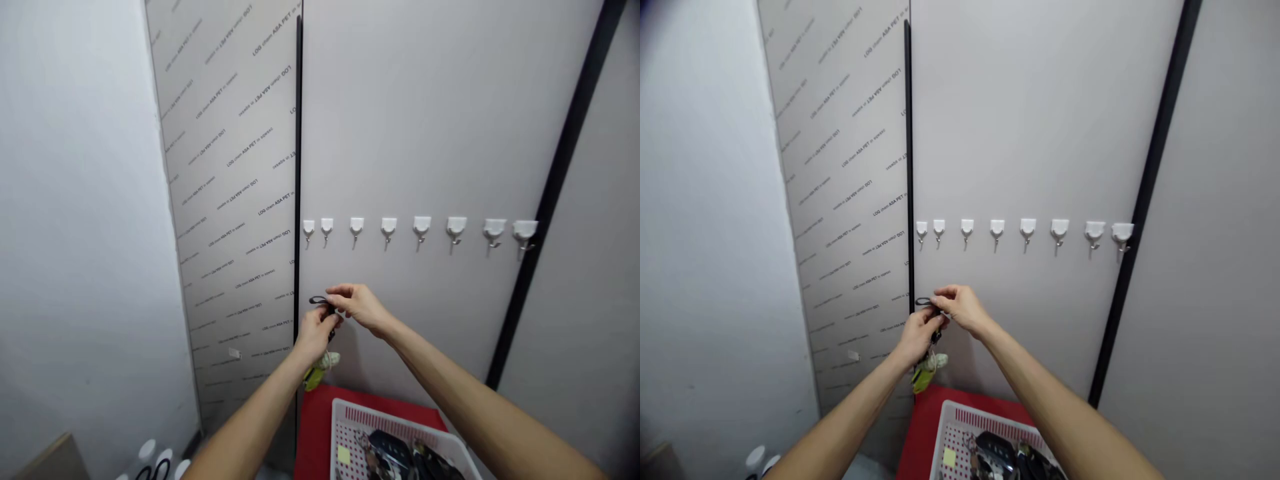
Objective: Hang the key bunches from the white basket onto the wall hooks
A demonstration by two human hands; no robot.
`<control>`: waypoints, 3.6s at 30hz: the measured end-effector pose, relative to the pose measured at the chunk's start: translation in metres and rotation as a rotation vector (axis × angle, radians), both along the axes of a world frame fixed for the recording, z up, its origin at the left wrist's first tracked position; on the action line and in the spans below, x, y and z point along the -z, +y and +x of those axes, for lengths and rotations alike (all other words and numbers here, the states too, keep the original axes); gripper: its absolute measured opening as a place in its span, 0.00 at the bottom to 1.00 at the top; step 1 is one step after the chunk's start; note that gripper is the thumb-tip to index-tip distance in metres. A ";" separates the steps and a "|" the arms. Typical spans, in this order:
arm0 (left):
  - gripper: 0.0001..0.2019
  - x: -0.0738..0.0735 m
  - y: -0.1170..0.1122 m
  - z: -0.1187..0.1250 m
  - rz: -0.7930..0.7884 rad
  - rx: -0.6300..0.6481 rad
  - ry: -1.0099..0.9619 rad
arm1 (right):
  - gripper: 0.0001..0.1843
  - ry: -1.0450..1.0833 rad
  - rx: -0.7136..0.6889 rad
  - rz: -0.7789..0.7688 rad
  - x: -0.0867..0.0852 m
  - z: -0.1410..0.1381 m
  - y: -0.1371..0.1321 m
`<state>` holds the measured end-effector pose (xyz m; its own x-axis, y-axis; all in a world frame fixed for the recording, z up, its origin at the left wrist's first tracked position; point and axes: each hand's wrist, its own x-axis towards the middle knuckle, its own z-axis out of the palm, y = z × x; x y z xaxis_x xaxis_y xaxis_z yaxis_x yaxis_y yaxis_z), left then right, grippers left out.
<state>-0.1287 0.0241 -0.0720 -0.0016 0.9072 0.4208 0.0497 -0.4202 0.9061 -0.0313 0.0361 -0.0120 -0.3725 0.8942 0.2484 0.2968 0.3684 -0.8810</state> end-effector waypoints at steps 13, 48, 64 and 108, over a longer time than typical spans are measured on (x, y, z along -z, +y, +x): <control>0.05 -0.029 0.002 -0.041 -0.082 0.078 0.204 | 0.08 -0.038 -0.079 0.058 -0.009 -0.021 0.019; 0.13 0.040 -0.009 -0.031 0.145 -0.384 0.283 | 0.09 -0.164 0.128 0.114 0.079 0.023 0.001; 0.15 0.142 -0.042 0.051 0.000 0.117 1.337 | 0.13 -0.803 0.160 0.183 0.197 0.108 -0.057; 0.10 0.066 -0.017 0.036 -0.365 0.271 -0.478 | 0.15 0.107 -0.102 -0.160 0.179 0.078 -0.032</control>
